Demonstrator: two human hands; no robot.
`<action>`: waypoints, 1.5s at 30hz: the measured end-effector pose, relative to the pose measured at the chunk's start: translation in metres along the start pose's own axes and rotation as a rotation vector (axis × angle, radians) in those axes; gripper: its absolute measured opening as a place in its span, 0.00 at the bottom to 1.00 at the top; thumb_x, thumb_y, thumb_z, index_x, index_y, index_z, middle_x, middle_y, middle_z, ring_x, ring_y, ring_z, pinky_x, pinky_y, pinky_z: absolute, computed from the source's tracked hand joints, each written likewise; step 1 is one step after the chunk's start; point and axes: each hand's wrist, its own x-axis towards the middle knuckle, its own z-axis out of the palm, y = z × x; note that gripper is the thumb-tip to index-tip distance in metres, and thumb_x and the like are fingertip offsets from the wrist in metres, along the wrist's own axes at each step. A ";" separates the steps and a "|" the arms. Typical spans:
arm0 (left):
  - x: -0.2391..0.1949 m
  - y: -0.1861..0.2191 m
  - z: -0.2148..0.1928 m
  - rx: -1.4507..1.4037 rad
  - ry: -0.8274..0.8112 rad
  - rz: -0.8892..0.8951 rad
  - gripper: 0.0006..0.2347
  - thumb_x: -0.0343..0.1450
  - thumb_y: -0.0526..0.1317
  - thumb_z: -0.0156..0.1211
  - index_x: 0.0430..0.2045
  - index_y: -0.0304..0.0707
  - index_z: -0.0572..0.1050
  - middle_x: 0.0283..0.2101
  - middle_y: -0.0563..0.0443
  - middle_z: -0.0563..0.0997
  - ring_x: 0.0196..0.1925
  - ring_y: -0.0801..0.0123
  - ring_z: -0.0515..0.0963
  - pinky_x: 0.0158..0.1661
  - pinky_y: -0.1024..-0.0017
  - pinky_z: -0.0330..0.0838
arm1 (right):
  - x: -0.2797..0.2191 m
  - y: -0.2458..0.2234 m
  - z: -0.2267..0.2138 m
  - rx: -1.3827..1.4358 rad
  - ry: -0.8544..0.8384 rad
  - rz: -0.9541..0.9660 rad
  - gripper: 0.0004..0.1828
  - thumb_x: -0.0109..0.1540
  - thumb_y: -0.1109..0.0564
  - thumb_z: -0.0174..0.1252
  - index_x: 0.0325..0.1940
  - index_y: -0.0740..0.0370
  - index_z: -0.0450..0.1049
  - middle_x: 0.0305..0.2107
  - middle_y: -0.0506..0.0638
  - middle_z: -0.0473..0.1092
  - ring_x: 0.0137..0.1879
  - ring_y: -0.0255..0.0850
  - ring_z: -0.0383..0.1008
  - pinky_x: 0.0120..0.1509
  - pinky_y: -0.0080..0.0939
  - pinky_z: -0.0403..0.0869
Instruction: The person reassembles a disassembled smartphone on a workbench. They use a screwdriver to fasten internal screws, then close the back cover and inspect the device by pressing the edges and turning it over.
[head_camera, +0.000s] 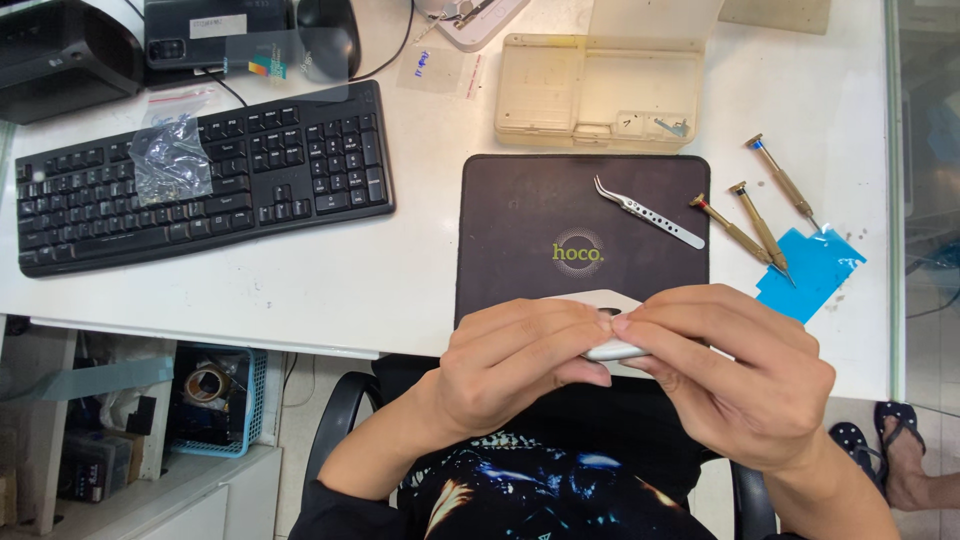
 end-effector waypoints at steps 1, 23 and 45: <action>-0.002 -0.002 0.003 0.000 -0.003 -0.021 0.15 0.69 0.35 0.71 0.45 0.26 0.76 0.46 0.40 0.83 0.50 0.54 0.86 0.53 0.63 0.82 | -0.003 0.001 -0.001 0.008 0.011 0.014 0.15 0.50 0.67 0.68 0.41 0.69 0.79 0.32 0.56 0.76 0.40 0.48 0.80 0.43 0.41 0.78; 0.001 -0.018 -0.007 0.229 -0.091 -0.068 0.14 0.69 0.40 0.70 0.43 0.28 0.78 0.42 0.45 0.84 0.44 0.59 0.85 0.44 0.67 0.79 | -0.030 0.033 0.013 -0.088 0.141 0.010 0.08 0.61 0.62 0.70 0.41 0.69 0.79 0.34 0.56 0.78 0.38 0.45 0.82 0.41 0.34 0.78; 0.031 0.007 -0.035 0.337 -0.121 0.180 0.16 0.66 0.29 0.72 0.46 0.23 0.78 0.41 0.41 0.83 0.42 0.56 0.84 0.42 0.65 0.81 | 0.009 0.017 0.018 0.008 -0.075 -0.021 0.15 0.54 0.63 0.70 0.43 0.69 0.78 0.36 0.56 0.77 0.43 0.50 0.79 0.45 0.44 0.77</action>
